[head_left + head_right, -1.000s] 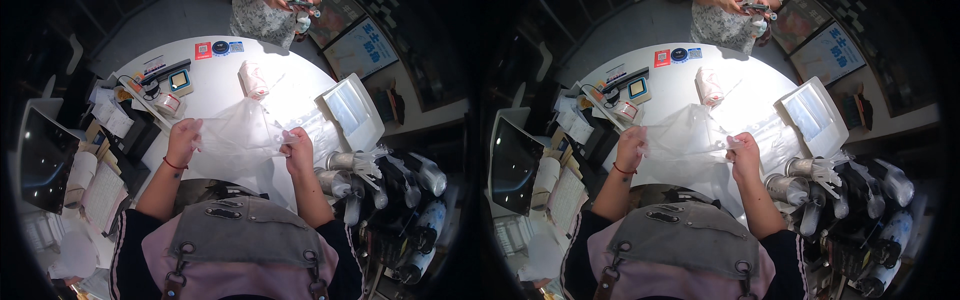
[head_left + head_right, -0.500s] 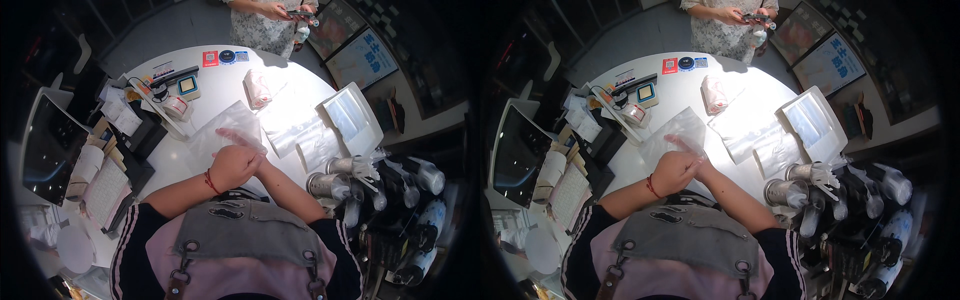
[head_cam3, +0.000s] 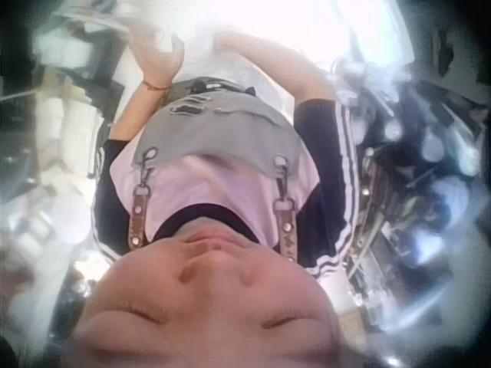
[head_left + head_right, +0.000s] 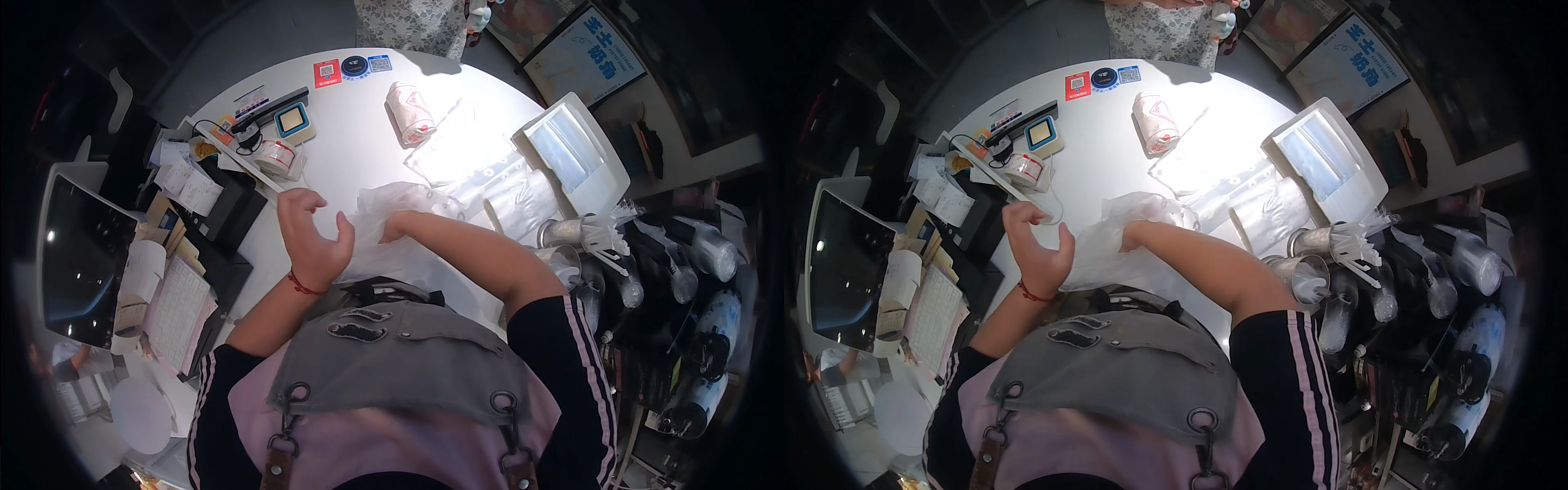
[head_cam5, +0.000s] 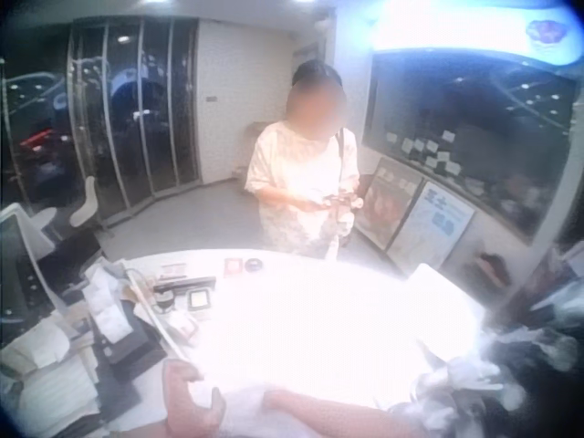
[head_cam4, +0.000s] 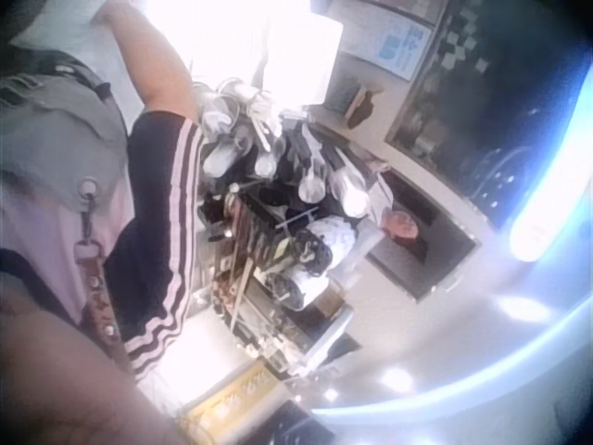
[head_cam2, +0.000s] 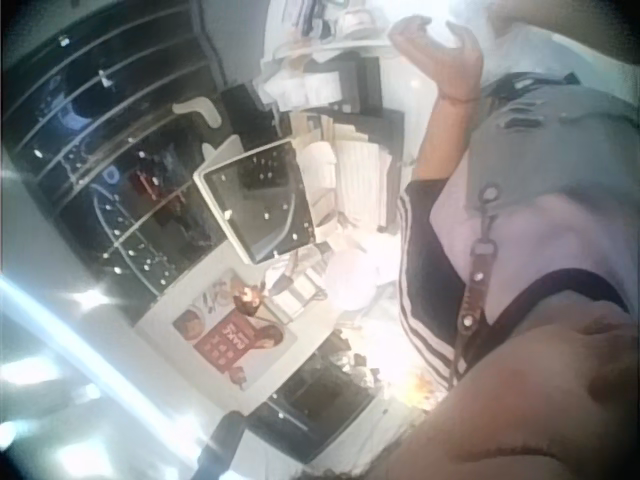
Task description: The person retrieves packaged bakery items from a display case, places them into a plastic bag, and hands the bag to a customer. They then operate a touchscreen POS system to process the transaction.
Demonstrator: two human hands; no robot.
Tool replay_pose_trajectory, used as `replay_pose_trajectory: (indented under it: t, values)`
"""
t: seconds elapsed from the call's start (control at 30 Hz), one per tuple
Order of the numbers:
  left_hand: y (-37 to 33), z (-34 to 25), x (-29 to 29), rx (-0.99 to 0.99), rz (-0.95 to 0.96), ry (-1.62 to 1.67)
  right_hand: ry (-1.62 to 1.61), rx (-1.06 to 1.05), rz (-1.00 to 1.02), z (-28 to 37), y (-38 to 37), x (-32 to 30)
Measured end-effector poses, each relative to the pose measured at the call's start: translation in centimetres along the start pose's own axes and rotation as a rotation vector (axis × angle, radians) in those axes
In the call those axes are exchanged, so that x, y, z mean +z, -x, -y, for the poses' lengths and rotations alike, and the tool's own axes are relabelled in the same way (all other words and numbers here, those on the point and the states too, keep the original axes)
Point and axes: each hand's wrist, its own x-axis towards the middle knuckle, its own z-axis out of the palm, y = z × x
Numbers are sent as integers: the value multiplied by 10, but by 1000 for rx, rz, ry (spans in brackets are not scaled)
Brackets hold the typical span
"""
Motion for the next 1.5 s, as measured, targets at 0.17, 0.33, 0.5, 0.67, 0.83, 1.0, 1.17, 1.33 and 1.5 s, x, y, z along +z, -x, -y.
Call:
replay_pose_trajectory:
  t: [0.17, 0.33, 0.5, 0.67, 0.83, 1.0, 1.17, 1.33, 1.5]
  values:
    - [45, 0, 79, 457, 1518, 40, -8, -44, -26, -14, 6, 7]
    - [42, 55, 120, 76, 1479, -412, -133, -108, -133, -50, 18, 23]
    - [65, 86, 116, 105, 1568, -714, -128, -280, -232, -75, 32, 47]
    - [94, 79, 190, 64, 1783, -597, 119, 48, -130, -55, 10, 26]
    - [96, 124, 198, 370, 1574, -826, 178, 133, -92, -63, 17, 13]
    - [93, 133, 192, 213, 1618, -846, 228, 168, 93, -51, 30, -9]
    - [51, 125, 169, 113, 1805, -560, -286, -268, 147, 32, 146, -82]
    - [58, 117, 140, 261, 1713, -169, -804, -489, -38, 36, 204, -113]
    - [13, 67, 35, 130, 1550, 347, -589, 9, -911, -70, 151, -80]
